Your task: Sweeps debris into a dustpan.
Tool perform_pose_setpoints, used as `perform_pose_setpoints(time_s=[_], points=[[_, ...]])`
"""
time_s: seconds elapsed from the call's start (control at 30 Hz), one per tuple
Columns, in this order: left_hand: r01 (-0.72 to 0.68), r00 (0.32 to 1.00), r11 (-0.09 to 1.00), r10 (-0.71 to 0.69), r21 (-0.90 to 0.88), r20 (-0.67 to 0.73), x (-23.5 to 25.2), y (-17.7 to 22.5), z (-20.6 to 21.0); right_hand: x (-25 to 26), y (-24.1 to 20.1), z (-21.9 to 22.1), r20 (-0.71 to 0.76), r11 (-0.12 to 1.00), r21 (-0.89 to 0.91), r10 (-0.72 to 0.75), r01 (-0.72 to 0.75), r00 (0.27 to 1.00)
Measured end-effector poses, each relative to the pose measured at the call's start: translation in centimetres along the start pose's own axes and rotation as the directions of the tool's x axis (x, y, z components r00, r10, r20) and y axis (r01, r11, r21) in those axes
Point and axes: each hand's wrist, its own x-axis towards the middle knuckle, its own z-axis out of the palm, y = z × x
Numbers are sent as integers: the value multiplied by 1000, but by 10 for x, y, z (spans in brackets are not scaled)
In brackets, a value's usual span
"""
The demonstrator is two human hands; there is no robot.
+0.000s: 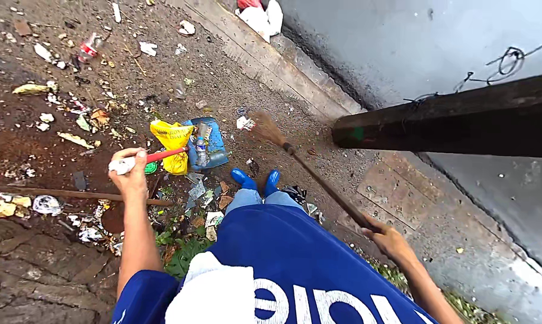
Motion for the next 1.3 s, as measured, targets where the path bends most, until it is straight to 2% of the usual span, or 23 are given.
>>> perform_pose_setpoints(time_s=[0.07, 0.13, 0.23, 0.27, 0.33, 0.4, 0.43, 0.53, 0.63, 0.7, 0.77, 0.83, 0.9, 1.0, 1.1, 1.2, 1.3], points=[[-13, 1000, 999, 13, 32, 13, -1, 4, 6, 1, -40, 3, -88, 982, -185, 19, -35, 996], [-51, 999, 997, 50, 65, 10, 0, 5, 12, 16, -83, 30, -106, 958, -284, 11, -41, 994], [-93, 995, 993, 95, 74, -14, 0, -1, 18, 36, -107, 65, 81, 933, -352, -53, 78, 995], [-106, 994, 992, 108, 69, -24, 2, -3, 20, 38, -103, 67, 133, 940, -317, -89, 127, 987], [-117, 992, 992, 120, 55, -48, 2, -3, 21, 36, -86, 48, 170, 974, -136, -155, 179, 973], [-108, 992, 993, 110, 39, -58, 1, -2, 22, 21, -69, 16, 133, 989, 16, -145, 144, 980], [-104, 993, 994, 106, 39, -51, -1, -1, 23, 15, -64, 0, 100, 992, 24, -128, 126, 987], [-86, 996, 995, 86, 46, -13, 1, -1, 22, 11, -80, -21, -44, 980, -170, -111, 102, 993], [-58, 998, 997, 56, 57, 27, 8, -3, 18, 23, -133, 15, -121, 928, -359, -151, 98, 981], [-51, 998, 997, 49, 55, 41, 8, -6, 19, 36, -159, 45, -28, 890, -428, -185, 156, 982], [-37, 999, 997, 36, 62, 14, 13, -9, 21, 28, -180, 64, 83, 825, -529, -182, 198, 980], [-41, 995, 996, 47, 76, -84, 14, -11, 21, 18, -186, 55, 161, 807, -532, -201, 257, 966], [-31, 979, 997, 45, 76, -200, 12, -10, 9, 13, -181, 24, 200, 826, -462, -258, 323, 945], [5, 929, 1000, 2, 17, -371, 9, -12, -19, 5, -180, -39, 197, 862, -334, -331, 381, 923], [67, 835, 990, -123, -123, -536, 1, -10, -33, -7, -194, -100, 161, 885, -251, -362, 393, 918], [117, 675, 940, -312, -320, -668, 4, 3, -38, 5, -224, -146, 138, 899, -186, -376, 397, 916], [133, 499, 900, -423, -415, -756, 13, 16, -35, 53, -267, -177, 64, 874, -231, -425, 428, 903]])
